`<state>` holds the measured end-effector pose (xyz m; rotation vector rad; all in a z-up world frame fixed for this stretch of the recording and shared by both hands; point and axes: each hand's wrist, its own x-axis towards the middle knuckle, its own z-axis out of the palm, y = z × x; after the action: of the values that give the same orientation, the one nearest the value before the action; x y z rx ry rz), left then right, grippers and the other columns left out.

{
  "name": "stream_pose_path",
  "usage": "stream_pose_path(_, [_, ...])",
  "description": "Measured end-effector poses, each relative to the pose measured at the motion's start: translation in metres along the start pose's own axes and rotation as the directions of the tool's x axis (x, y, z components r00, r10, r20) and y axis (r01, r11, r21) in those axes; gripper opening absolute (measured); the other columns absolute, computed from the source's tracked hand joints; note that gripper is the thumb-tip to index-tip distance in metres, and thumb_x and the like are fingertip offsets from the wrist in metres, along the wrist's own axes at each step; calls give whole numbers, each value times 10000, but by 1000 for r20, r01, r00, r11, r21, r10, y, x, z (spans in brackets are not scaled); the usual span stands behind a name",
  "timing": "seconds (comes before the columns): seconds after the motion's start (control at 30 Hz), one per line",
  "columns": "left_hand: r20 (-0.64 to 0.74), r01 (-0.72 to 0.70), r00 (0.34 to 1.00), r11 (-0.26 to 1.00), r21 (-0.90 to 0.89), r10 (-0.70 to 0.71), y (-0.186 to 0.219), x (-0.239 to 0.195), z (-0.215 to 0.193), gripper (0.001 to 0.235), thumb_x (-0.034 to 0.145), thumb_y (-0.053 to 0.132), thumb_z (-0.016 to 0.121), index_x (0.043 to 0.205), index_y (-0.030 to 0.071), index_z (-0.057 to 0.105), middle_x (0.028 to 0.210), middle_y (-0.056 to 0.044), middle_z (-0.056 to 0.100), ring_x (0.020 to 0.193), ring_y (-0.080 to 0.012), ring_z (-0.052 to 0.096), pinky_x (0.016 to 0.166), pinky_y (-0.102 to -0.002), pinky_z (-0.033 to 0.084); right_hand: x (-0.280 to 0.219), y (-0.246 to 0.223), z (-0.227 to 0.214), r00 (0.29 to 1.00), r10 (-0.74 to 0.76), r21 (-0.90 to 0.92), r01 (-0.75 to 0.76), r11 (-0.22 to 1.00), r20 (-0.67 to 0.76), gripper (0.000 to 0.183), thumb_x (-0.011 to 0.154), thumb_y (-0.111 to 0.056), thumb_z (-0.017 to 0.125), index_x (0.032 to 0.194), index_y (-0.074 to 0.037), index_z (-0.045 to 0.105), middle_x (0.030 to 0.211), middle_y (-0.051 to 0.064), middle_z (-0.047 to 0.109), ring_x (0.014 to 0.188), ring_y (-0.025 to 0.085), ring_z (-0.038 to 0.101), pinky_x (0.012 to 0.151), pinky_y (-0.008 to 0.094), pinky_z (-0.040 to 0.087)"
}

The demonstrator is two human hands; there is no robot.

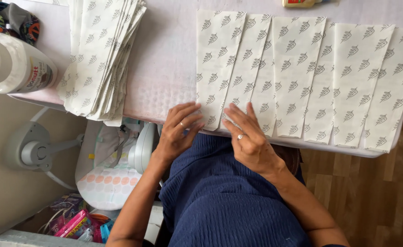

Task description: The person is manually assembling paper bags by applying glue to the edges of paper strips and folding them over.

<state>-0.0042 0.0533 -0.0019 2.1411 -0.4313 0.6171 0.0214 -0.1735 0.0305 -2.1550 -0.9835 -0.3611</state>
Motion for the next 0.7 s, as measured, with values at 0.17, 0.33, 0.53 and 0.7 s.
stream_pose_path(0.17, [42, -44, 998, 997, -61, 47, -4, -11, -3, 225, 812, 75, 871, 1017, 32, 787, 1160, -145, 765, 1111, -380, 722, 972, -495, 556, 1, 4, 33, 996, -84, 29, 84, 996, -14, 189, 868, -38, 789, 1012, 70, 733, 1139, 181, 716, 1220, 371, 660, 1173, 582, 398])
stream_pose_path(0.33, [-4, -79, 997, 993, -87, 79, -2, -5, -2, 110, 863, 5, 803, 971, -5, 788, 1084, -162, 781, 1060, -388, 738, 937, -483, 568, 3, 5, 37, 997, -78, 25, 79, 997, -18, 139, 864, -19, 796, 947, 76, 736, 1026, 180, 729, 1165, 375, 689, 1155, 589, 414])
stream_pose_path(0.53, [-47, 27, 998, 993, -113, -33, 4, -2, 2, 58, 861, 25, 817, 916, 24, 798, 1036, -123, 793, 1049, -347, 747, 929, -459, 572, 10, 2, 37, 1000, -7, 25, 7, 1000, -28, 80, 871, -14, 790, 865, 47, 740, 960, 138, 737, 1142, 324, 705, 1189, 595, 344])
stream_pose_path(0.7, [-108, 134, 983, 982, -133, -149, 9, -1, 8, 54, 866, -22, 793, 912, 4, 779, 968, -108, 786, 1024, -336, 747, 934, -431, 559, 8, 3, 43, 989, 142, 111, -137, 984, -44, 94, 841, 22, 807, 844, 46, 717, 947, 114, 725, 1132, 295, 705, 1218, 571, 294])
